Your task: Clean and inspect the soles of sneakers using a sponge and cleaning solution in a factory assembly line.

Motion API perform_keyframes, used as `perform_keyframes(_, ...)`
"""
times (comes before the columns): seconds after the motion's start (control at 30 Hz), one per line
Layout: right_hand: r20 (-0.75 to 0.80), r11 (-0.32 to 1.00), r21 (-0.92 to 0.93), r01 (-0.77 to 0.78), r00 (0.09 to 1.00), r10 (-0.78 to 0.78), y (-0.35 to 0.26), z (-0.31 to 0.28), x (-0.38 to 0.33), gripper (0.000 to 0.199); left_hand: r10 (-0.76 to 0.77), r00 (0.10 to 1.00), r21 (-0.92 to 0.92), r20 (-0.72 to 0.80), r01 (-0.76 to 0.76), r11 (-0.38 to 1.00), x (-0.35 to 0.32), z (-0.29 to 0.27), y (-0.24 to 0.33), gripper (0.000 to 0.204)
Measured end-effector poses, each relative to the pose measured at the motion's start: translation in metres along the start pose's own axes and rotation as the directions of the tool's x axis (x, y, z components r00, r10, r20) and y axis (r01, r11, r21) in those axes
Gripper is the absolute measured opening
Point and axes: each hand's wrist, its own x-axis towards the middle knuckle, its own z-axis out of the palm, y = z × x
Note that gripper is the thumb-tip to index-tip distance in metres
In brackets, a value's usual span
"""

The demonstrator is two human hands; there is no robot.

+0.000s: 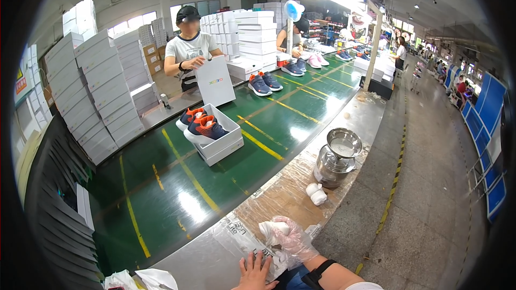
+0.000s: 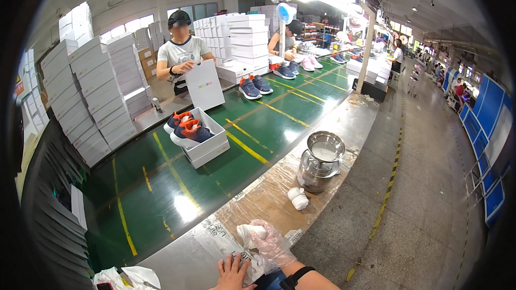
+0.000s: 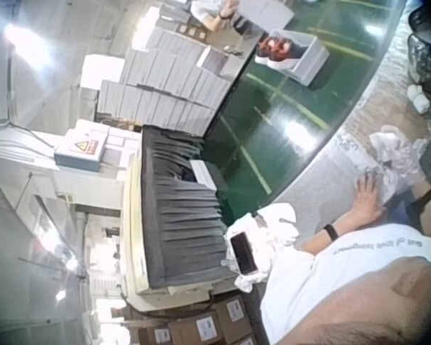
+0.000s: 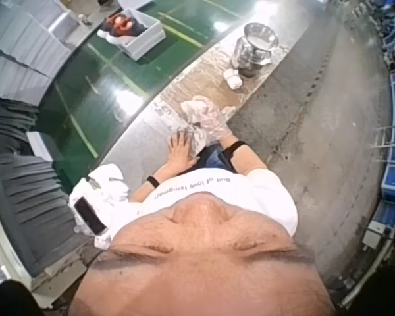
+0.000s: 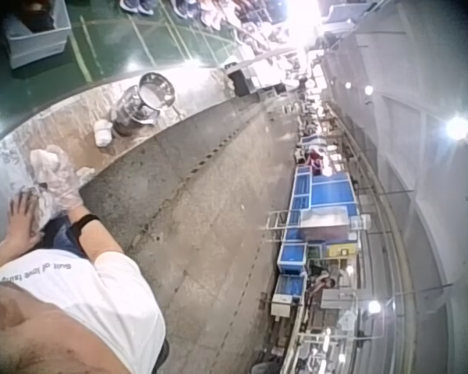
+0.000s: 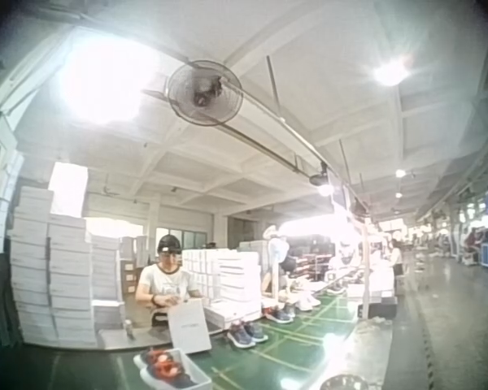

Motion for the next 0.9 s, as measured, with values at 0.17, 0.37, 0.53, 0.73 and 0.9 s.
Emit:
perform_keyframes(0.17,0.015,0.997,0.072,-0.021,1.000,0.020,0.0066,-0.0011,0.0000,0.034,0.006,1.000,-0.003,-0.018,-0.006,1.000,-0.0002,0.0005,-0.0004,0.099)
perform_keyframes(0.37,0.018,0.997,0.064,-0.042,0.999,0.041,0.0022,-0.0009,-0.0002,0.034,0.002,1.000,0.000,-0.001,-0.002,1.000,-0.0004,-0.0011,0.0005,0.099)
perform_keyframes(0.53,0.022,0.994,0.085,-0.062,0.998,0.060,0.0025,-0.0016,0.0001,0.034,-0.008,1.000,-0.010,0.021,0.008,1.000,-0.0001,-0.0008,0.0006,0.099)
perform_keyframes(0.73,0.018,0.999,0.036,-0.026,1.000,0.025,0.0086,-0.0033,0.0014,0.033,-0.005,1.000,0.003,0.018,0.005,1.000,0.0000,0.0007,0.0000,0.101)
perform_keyframes(0.9,0.029,0.999,-0.027,0.037,0.999,-0.036,0.0060,0.0013,0.0013,0.033,-0.025,1.000,-0.026,0.019,0.025,0.999,-0.0004,-0.0057,0.0017,0.099)
